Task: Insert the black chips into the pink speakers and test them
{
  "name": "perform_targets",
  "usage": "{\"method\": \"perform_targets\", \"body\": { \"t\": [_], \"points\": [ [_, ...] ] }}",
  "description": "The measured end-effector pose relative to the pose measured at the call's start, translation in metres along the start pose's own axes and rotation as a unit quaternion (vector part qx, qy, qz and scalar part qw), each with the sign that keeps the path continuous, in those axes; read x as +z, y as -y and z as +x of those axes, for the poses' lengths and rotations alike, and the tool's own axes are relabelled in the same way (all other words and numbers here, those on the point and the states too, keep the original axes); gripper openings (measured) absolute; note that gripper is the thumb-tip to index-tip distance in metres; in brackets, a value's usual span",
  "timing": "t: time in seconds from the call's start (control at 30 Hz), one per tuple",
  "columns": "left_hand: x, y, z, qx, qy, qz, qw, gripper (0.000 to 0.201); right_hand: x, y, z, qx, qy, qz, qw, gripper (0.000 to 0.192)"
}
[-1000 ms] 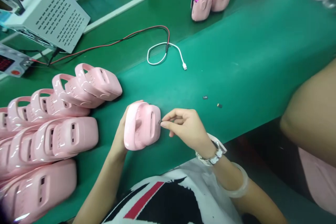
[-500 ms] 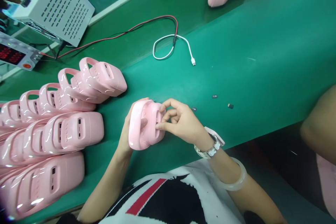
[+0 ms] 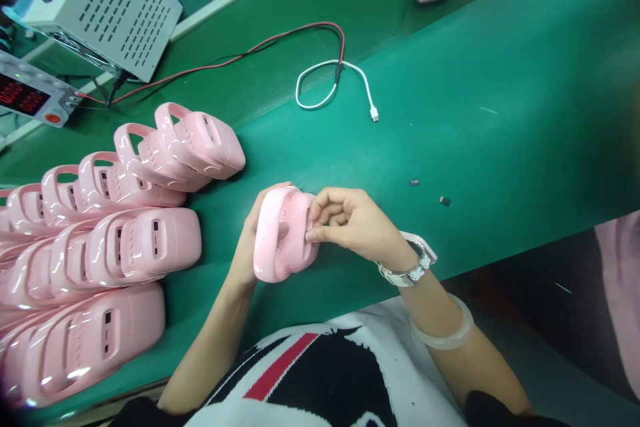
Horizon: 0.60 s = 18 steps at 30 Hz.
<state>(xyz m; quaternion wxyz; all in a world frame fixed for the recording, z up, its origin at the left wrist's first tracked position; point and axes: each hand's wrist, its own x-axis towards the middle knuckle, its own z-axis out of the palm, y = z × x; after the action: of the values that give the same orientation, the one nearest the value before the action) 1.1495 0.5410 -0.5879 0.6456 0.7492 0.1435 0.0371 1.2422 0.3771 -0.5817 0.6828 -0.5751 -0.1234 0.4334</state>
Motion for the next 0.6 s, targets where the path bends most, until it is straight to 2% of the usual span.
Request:
{"method": "perform_targets", "body": {
  "t": [0.1,0.17,0.33,0.47,0.53,0.6],
  "points": [
    [0.000,0.002,0.000,0.009,0.001,-0.011,1.000,0.046,-0.002,0.003,0.002,0.027,0.007,-0.018,0.999,0.038],
    [0.002,0.003,0.000,0.009,-0.010,-0.023,1.000,0.046,-0.001,-0.001,0.002,0.021,-0.018,-0.010,1.000,0.043],
    [0.011,0.004,-0.004,-0.004,-0.062,-0.049,0.997,0.045,0.012,-0.030,-0.006,0.004,-0.083,0.062,0.995,0.045],
    [0.011,0.004,-0.005,-0.027,-0.055,-0.056,0.997,0.047,0.021,-0.042,-0.006,0.008,-0.113,0.120,0.986,0.047],
    [0.010,0.005,-0.005,-0.046,-0.052,-0.073,0.995,0.048,0.020,-0.041,-0.004,0.018,-0.102,0.125,0.987,0.049],
    [0.010,0.006,-0.006,-0.062,-0.055,-0.091,0.992,0.045,0.015,-0.039,-0.004,0.032,-0.061,0.138,0.988,0.047]
  ]
}}
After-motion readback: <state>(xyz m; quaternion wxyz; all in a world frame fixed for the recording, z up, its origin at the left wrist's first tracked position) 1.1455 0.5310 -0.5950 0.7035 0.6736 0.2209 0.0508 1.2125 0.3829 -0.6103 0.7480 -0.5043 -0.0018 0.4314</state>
